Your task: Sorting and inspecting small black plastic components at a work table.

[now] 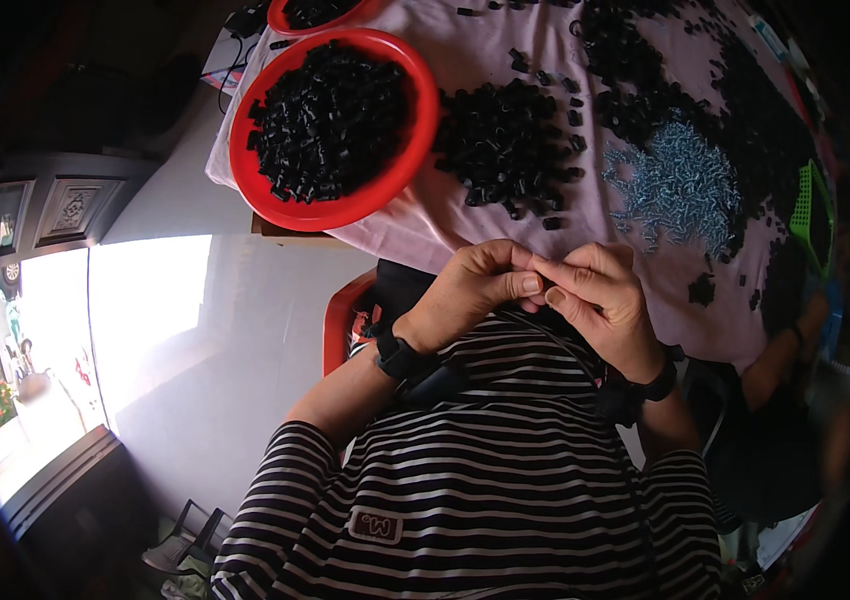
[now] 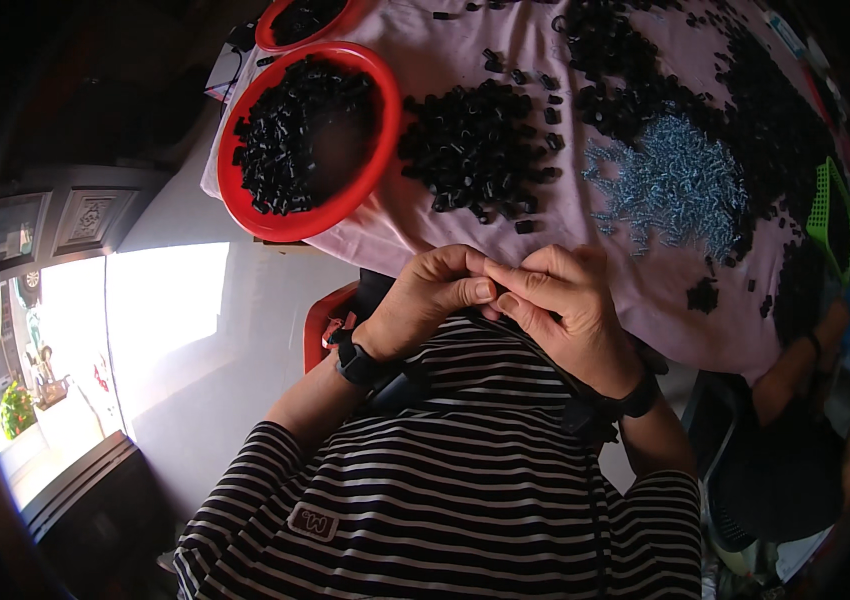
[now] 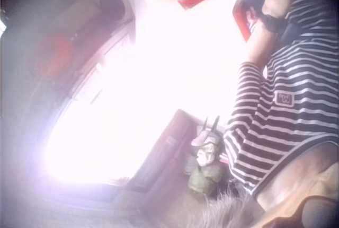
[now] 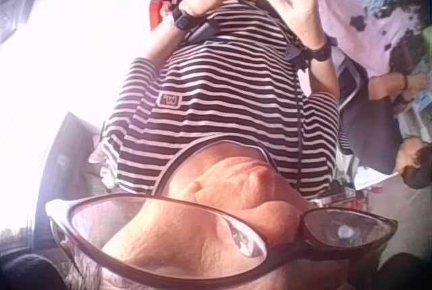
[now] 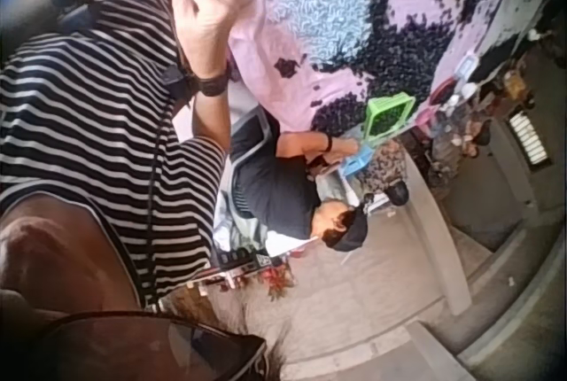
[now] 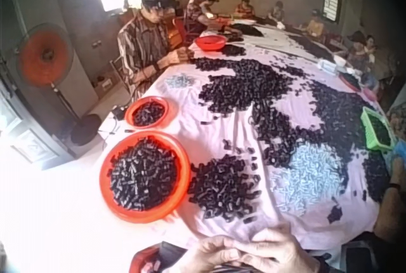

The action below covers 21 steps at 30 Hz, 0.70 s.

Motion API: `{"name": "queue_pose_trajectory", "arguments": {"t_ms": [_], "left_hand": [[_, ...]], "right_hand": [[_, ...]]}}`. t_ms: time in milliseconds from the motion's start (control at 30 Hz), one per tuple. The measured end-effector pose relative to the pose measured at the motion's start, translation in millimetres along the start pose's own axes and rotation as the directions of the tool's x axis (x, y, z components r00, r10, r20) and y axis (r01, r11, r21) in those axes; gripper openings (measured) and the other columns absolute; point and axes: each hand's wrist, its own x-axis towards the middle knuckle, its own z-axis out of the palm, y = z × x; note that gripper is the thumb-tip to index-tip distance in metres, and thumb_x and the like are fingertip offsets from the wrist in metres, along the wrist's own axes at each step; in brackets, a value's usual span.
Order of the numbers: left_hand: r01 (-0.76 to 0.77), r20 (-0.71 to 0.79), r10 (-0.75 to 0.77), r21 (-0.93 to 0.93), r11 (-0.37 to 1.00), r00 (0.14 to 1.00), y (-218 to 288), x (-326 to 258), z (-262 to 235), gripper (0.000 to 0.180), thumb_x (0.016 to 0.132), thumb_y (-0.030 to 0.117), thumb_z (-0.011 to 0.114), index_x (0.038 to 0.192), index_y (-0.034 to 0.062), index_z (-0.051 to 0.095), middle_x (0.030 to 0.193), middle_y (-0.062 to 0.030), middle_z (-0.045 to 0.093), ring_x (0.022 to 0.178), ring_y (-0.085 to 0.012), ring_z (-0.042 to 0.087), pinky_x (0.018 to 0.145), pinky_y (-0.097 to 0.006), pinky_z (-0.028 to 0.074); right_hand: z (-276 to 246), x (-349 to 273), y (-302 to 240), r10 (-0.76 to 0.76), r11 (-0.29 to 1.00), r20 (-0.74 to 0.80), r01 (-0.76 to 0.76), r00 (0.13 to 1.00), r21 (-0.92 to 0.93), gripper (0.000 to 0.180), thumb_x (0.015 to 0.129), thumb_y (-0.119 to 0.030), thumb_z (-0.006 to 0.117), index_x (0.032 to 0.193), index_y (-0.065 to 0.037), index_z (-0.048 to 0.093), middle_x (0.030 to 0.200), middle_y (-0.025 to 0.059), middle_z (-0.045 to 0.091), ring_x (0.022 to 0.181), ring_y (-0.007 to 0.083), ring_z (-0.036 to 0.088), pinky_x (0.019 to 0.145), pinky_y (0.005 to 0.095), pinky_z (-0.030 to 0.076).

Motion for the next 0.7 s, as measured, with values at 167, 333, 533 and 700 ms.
{"name": "queue_pose_trajectory", "arguments": {"t_ms": [167, 333, 533, 700], "left_hand": [[0.015, 0.036, -0.015, 0.007, 1.000, 0.999, 10, -8, -3, 0.022, 0.099, 0.016, 0.072, 0.113, -0.0006, 0.069, 0.099, -0.0039, 0.072, 0.091, -0.0104, 0.067, 0.086, -0.025, 0.056], [0.029, 0.024, -0.031, 0.105, 0.994, 0.999, 10, -15, 2, 0.017, 0.097, 0.015, 0.074, 0.109, 0.0026, 0.072, 0.100, 0.0009, 0.071, 0.094, -0.0075, 0.065, 0.088, -0.024, 0.054], [0.025, 0.008, -0.026, 0.100, 0.995, 1.000, 8, -15, -4, 0.019, 0.099, 0.014, 0.072, 0.113, 0.0016, 0.071, 0.105, -0.0037, 0.073, 0.099, -0.0111, 0.068, 0.093, -0.027, 0.054], [0.012, 0.013, -0.013, 0.097, 0.995, 1.000, 7, -12, -3, 0.019, 0.099, 0.014, 0.072, 0.113, 0.0020, 0.071, 0.104, -0.0038, 0.074, 0.098, -0.0110, 0.068, 0.092, -0.027, 0.055]], "right_hand": [[27, 17, 33, 0.146, 0.989, -0.173, -0.137, 0.974, 0.060, 0.024, 0.086, -0.003, 0.076, 0.109, -0.011, 0.076, 0.088, -0.0003, 0.066, 0.081, 0.0179, 0.061, 0.091, 0.0365, 0.038], [60, 34, 44, -0.120, 0.918, -0.135, 0.058, 0.984, -0.393, 0.014, 0.089, -0.012, 0.072, 0.102, -0.010, 0.070, 0.084, 0.0005, 0.058, 0.083, 0.0199, 0.060, 0.086, 0.0409, 0.035], [68, 37, 41, -0.128, 0.880, -0.079, 0.077, 0.989, -0.469, 0.005, 0.091, -0.016, 0.067, 0.094, -0.012, 0.065, 0.085, 0.0009, 0.056, 0.084, 0.0197, 0.060, 0.084, 0.0402, 0.036], [70, 38, 43, -0.125, 0.875, -0.087, 0.068, 0.988, -0.479, 0.008, 0.090, -0.016, 0.065, 0.086, -0.014, 0.059, 0.084, 0.0012, 0.054, 0.083, 0.0194, 0.059, 0.084, 0.0403, 0.036]]}}
